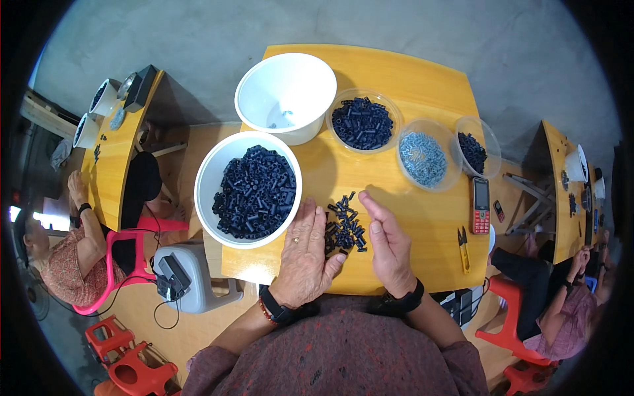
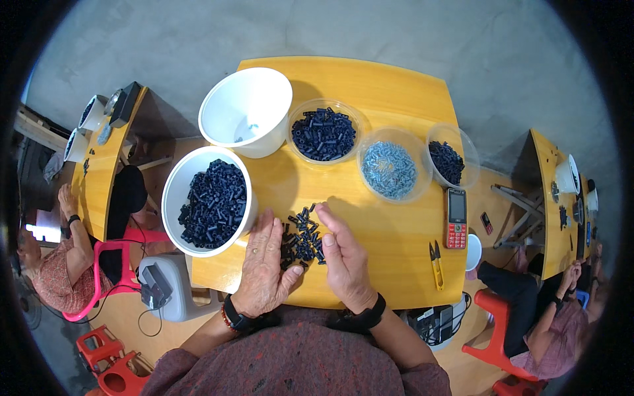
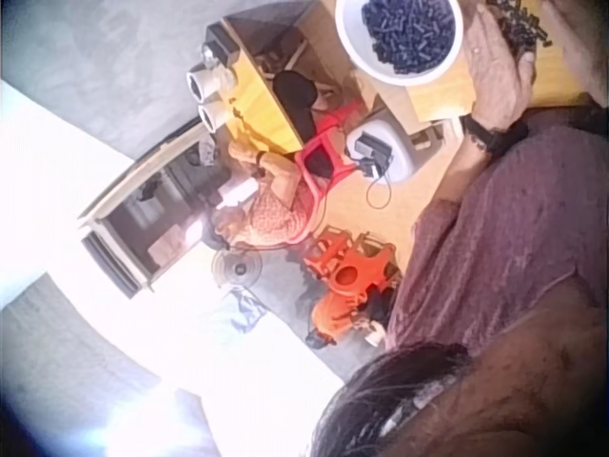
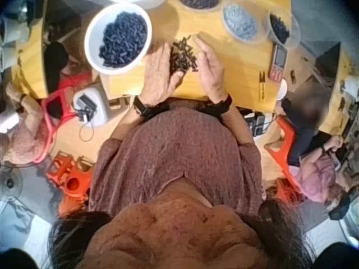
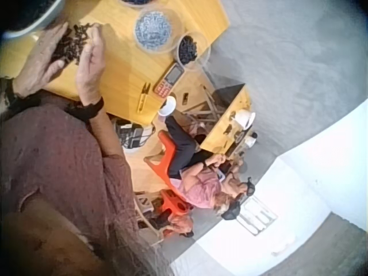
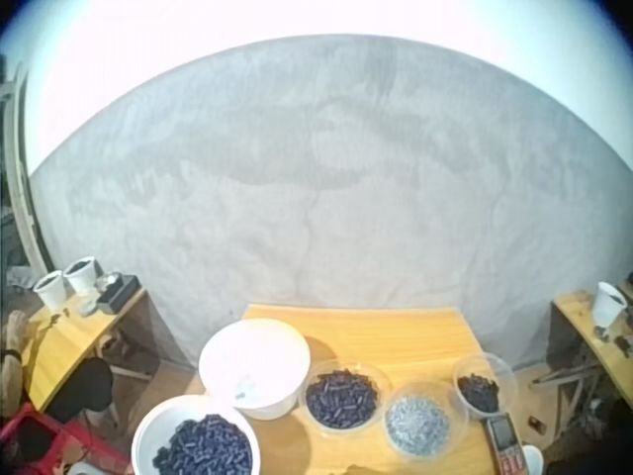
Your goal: Assembling small black plastic components by inserting small metal pins or screws.
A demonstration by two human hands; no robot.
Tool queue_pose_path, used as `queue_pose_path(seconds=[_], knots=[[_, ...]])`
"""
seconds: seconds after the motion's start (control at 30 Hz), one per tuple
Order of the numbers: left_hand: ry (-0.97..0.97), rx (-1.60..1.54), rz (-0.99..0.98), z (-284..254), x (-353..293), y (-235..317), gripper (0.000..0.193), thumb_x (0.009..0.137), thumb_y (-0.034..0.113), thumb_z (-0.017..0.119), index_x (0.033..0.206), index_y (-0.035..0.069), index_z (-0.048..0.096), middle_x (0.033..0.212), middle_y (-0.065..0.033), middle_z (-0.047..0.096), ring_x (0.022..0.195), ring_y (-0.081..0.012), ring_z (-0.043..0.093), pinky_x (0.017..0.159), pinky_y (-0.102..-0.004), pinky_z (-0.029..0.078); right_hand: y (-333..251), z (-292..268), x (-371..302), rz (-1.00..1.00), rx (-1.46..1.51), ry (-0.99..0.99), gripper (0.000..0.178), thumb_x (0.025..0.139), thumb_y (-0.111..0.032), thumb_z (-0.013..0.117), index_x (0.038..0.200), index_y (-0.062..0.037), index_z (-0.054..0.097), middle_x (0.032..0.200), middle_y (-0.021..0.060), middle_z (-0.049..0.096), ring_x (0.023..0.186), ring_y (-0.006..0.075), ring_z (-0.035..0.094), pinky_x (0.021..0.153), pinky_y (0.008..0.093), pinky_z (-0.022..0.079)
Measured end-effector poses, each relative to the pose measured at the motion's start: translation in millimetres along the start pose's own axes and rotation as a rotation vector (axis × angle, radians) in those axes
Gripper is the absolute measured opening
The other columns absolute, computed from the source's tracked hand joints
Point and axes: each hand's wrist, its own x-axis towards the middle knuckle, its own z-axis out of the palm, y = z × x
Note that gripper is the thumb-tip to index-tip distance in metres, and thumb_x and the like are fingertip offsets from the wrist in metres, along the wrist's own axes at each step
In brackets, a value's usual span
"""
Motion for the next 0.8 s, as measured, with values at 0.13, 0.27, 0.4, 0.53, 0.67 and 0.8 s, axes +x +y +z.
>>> queue_pose_path(seconds=[0.13,0.27,0.4,0.53,0.67,0.8], knots=[[-0.006,0.094,-0.017,4,-2,2,0.088,0.096,0.045,0.060,0.151,-0.014,0.024,0.156,-0.0385,0.025,0.147,-0.0519,0.025,0.122,-0.0563,0.017,-1,2,11,0.013,-0.105,-0.013,0.044,0.104,-0.008,0.047,0.146,0.0069,0.043,0.150,0.0247,0.047,0.145,0.0338,0.039,0.119,0.0393,0.031],[-0.037,0.105,-0.037,6,0,5,0.090,0.087,0.032,0.071,0.150,-0.016,0.026,0.157,-0.0381,0.023,0.150,-0.0487,0.021,0.123,-0.0542,0.015,9,15,21,-0.096,-0.382,-0.060,0.049,0.101,-0.005,0.049,0.147,0.0068,0.039,0.149,0.0280,0.045,0.145,0.0418,0.036,0.120,0.0461,0.029],[-0.073,0.086,-0.036,6,3,6,0.089,0.089,0.031,0.069,0.151,-0.015,0.024,0.156,-0.0369,0.025,0.149,-0.0477,0.023,0.123,-0.0544,0.015,10,18,19,-0.178,-0.560,-0.184,0.045,0.099,-0.003,0.051,0.143,0.0063,0.043,0.144,0.0291,0.048,0.141,0.0457,0.040,0.120,0.0519,0.028],[-0.078,-0.013,-0.029,4,5,7,0.088,0.089,0.025,0.069,0.152,-0.014,0.022,0.155,-0.0371,0.028,0.149,-0.0470,0.025,0.123,-0.0542,0.015,11,16,13,-0.162,-0.403,-0.162,0.040,0.101,-0.003,0.049,0.141,0.0024,0.050,0.140,0.0223,0.055,0.136,0.0333,0.050,0.118,0.0465,0.032],[-0.024,-0.149,-0.035,-3,-2,-2,0.090,0.086,0.019,0.071,0.152,-0.013,0.021,0.154,-0.0366,0.030,0.148,-0.0472,0.026,0.123,-0.0534,0.015,1,4,10,0.022,-0.156,-0.023,0.036,0.103,-0.004,0.047,0.138,0.0024,0.054,0.137,0.0165,0.060,0.131,0.0259,0.054,0.115,0.0379,0.036],[-0.023,-0.182,-0.070,-8,-7,-1,0.091,0.090,0.027,0.070,0.155,-0.011,0.019,0.157,-0.0319,0.030,0.149,-0.0455,0.026,0.123,-0.0518,0.015,-3,-8,3,0.085,-0.038,0.011,0.036,0.106,-0.009,0.047,0.139,0.0029,0.052,0.140,0.0174,0.058,0.130,0.0256,0.055,0.111,0.0358,0.040]])
